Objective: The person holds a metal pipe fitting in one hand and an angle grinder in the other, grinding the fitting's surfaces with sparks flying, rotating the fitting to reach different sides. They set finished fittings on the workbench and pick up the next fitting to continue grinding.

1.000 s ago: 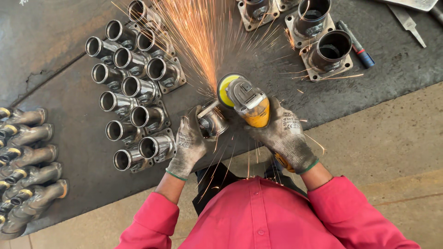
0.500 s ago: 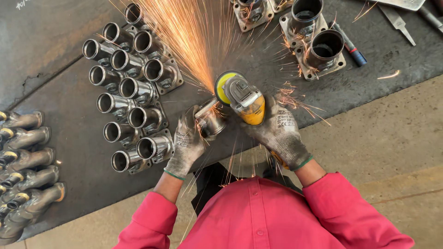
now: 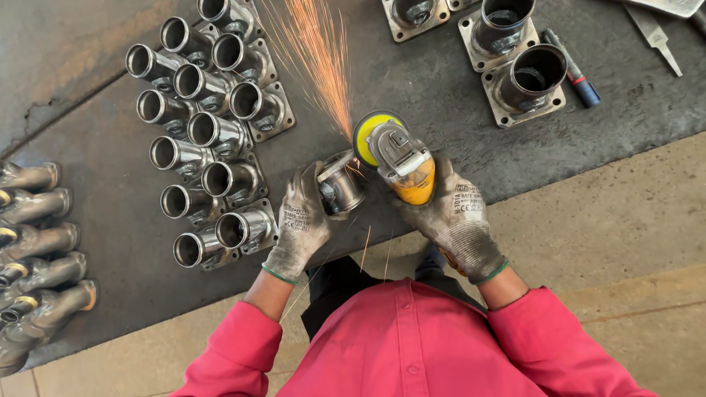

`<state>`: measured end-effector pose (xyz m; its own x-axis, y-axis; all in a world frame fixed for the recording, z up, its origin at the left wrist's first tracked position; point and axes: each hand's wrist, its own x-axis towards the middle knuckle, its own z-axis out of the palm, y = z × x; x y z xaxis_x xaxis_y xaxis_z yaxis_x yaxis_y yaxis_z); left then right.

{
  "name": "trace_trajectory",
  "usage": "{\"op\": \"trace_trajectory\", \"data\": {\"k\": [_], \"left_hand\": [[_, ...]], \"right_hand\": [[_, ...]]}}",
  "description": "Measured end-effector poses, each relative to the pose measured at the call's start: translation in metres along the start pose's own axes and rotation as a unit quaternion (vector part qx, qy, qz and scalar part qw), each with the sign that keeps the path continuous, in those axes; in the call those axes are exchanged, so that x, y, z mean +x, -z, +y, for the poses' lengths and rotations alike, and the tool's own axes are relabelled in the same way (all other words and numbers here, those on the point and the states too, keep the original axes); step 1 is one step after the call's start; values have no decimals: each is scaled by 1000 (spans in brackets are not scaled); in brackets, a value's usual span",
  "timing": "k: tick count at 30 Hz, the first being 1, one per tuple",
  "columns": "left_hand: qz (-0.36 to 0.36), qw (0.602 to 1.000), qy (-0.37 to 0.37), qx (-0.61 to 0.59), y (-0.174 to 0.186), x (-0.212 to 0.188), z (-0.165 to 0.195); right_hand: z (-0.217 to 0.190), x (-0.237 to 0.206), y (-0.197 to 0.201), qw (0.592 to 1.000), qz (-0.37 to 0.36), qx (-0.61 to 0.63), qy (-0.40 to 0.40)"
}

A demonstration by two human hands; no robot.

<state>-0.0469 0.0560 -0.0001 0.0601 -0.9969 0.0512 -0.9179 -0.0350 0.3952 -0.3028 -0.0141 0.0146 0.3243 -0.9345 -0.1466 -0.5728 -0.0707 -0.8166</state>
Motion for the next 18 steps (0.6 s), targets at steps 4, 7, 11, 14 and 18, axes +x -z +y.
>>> {"op": "trace_trajectory", "data": {"k": [4, 7, 11, 14, 18], "left_hand": [[-6, 1000, 8, 6, 1, 2, 3], [8, 993, -88, 78, 1, 5, 2], [-6, 1000, -6, 18, 0, 1, -1], [6, 1000, -16, 18, -4, 0, -3], [5, 1000, -12, 27, -7, 0, -5]], "right_hand": [[-4, -2, 4, 999, -9, -17, -47], [-6, -4, 4, 998, 33, 15, 42], [-8, -3, 3, 999, 4, -25, -36], [-8, -3, 4, 1000, 9, -16, -7], [-10, -2, 5, 1000, 8, -24, -19]]}}
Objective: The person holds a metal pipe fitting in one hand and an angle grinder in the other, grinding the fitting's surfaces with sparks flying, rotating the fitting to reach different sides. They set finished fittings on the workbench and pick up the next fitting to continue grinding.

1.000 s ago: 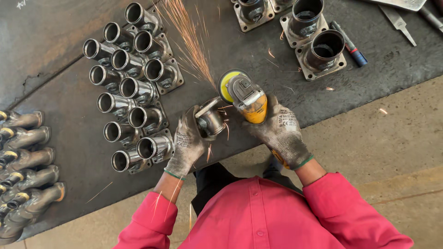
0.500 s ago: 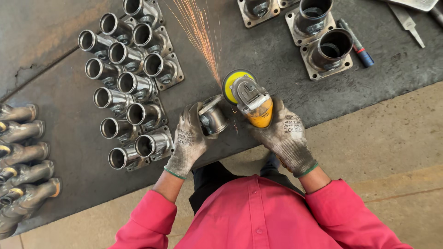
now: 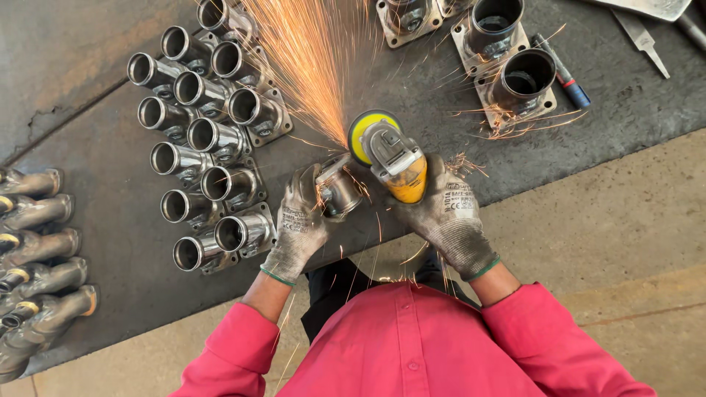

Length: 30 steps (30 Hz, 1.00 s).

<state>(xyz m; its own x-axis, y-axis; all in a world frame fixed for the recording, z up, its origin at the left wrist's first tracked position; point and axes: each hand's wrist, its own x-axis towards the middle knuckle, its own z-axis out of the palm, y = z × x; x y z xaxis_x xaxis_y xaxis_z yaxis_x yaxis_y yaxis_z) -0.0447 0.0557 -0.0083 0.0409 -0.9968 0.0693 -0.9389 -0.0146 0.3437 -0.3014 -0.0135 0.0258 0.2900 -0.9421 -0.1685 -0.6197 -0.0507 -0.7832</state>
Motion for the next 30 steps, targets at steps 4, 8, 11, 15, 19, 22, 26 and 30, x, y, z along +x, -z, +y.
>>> {"op": "trace_trajectory", "data": {"k": [4, 8, 11, 15, 19, 22, 26, 30], "left_hand": [[13, 999, -35, 6, 0, 0, -1], [-16, 1000, 3, -11, 2, -1, -1], [24, 999, -40, 11, 3, 0, 1], [19, 1000, -20, -15, 7, 0, 6], [13, 1000, -13, -13, 11, 4, 10], [-8, 1000, 11, -12, 13, 5, 11], [-11, 1000, 17, -17, 11, 3, 10], [2, 1000, -9, -11, 9, 2, 7]], "right_hand": [[0, 0, 0, 1000, 5, 5, 22], [1, -1, -1, 998, 15, 21, 52], [1, -1, -2, 998, 22, 13, 56], [-1, 2, -5, 999, 21, 2, 32], [-2, 2, -5, 999, 9, 0, 33], [-1, 0, -5, 1000, 16, 10, 7], [-1, 0, -5, 999, 27, -10, 36], [-2, -1, -5, 1000, 15, -12, -15]]}}
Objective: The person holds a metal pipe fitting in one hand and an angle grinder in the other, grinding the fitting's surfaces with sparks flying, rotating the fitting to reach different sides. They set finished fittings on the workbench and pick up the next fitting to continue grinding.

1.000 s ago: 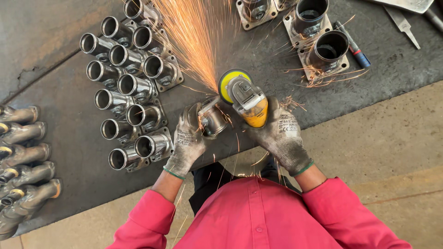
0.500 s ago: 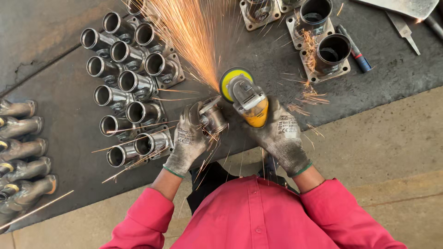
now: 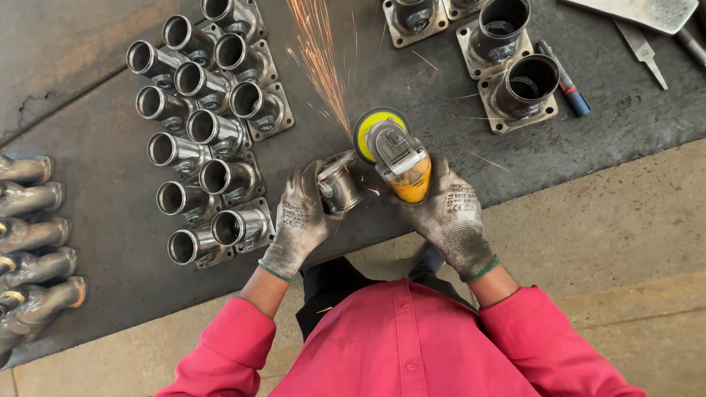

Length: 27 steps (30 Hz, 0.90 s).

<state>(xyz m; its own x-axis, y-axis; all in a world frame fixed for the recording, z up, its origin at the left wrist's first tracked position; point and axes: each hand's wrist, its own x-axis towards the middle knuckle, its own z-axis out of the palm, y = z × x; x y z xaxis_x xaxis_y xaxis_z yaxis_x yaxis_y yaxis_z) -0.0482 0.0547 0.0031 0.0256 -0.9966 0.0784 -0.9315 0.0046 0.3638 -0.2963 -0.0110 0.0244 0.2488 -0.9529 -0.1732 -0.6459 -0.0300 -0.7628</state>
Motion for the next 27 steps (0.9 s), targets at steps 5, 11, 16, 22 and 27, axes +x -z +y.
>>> {"op": "trace_trajectory", "data": {"k": [5, 11, 16, 22, 27], "left_hand": [[8, 1000, -9, 2, 2, 1, 1], [-12, 1000, 24, 5, 4, 1, 7], [-36, 998, 50, 5, 4, 1, 5], [-40, 998, 48, 22, -1, 0, 1], [-12, 1000, 24, 4, -5, -3, -3]], "right_hand": [[-1, 3, 2, 1000, -7, 4, 16], [-3, 0, -2, 1000, -16, -10, -1], [-7, -2, -1, 998, -23, 44, 47], [-11, 4, 4, 996, -57, 17, -64], [-7, -6, -4, 994, -25, 73, 76]]}}
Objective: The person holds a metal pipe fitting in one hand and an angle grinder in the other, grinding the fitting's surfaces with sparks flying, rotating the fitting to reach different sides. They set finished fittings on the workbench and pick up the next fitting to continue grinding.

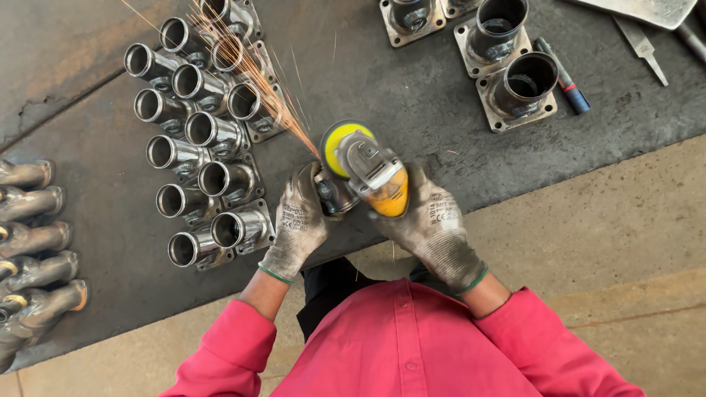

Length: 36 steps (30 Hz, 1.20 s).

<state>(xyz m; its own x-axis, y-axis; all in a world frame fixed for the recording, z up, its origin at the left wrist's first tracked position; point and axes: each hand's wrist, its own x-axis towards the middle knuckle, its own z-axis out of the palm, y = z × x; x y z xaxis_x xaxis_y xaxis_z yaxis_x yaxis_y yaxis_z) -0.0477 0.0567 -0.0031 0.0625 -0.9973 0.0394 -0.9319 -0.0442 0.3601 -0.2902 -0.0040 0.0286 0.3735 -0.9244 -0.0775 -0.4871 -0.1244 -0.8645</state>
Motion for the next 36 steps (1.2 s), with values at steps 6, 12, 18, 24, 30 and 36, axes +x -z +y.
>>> {"op": "trace_trajectory", "data": {"k": [6, 12, 18, 24, 30, 36], "left_hand": [[-2, 1000, 8, -14, 1, -2, -5], [-9, 1000, 19, 8, -1, -2, -4], [-3, 999, 35, -13, 0, -1, 0], [-15, 999, 36, 2, 5, 1, 0], [-3, 1000, 27, -4, -1, 0, -3], [20, 999, 27, -33, -1, -4, -10]], "right_hand": [[13, 15, 17, 999, 35, 6, 1], [6, 11, 5, 995, -35, -61, -64], [-4, 2, -6, 995, -63, -58, -58], [4, 11, 1, 995, -17, -46, -81], [-2, -2, -10, 999, -26, -25, -24], [11, 11, 0, 994, 20, -109, -16]]}}
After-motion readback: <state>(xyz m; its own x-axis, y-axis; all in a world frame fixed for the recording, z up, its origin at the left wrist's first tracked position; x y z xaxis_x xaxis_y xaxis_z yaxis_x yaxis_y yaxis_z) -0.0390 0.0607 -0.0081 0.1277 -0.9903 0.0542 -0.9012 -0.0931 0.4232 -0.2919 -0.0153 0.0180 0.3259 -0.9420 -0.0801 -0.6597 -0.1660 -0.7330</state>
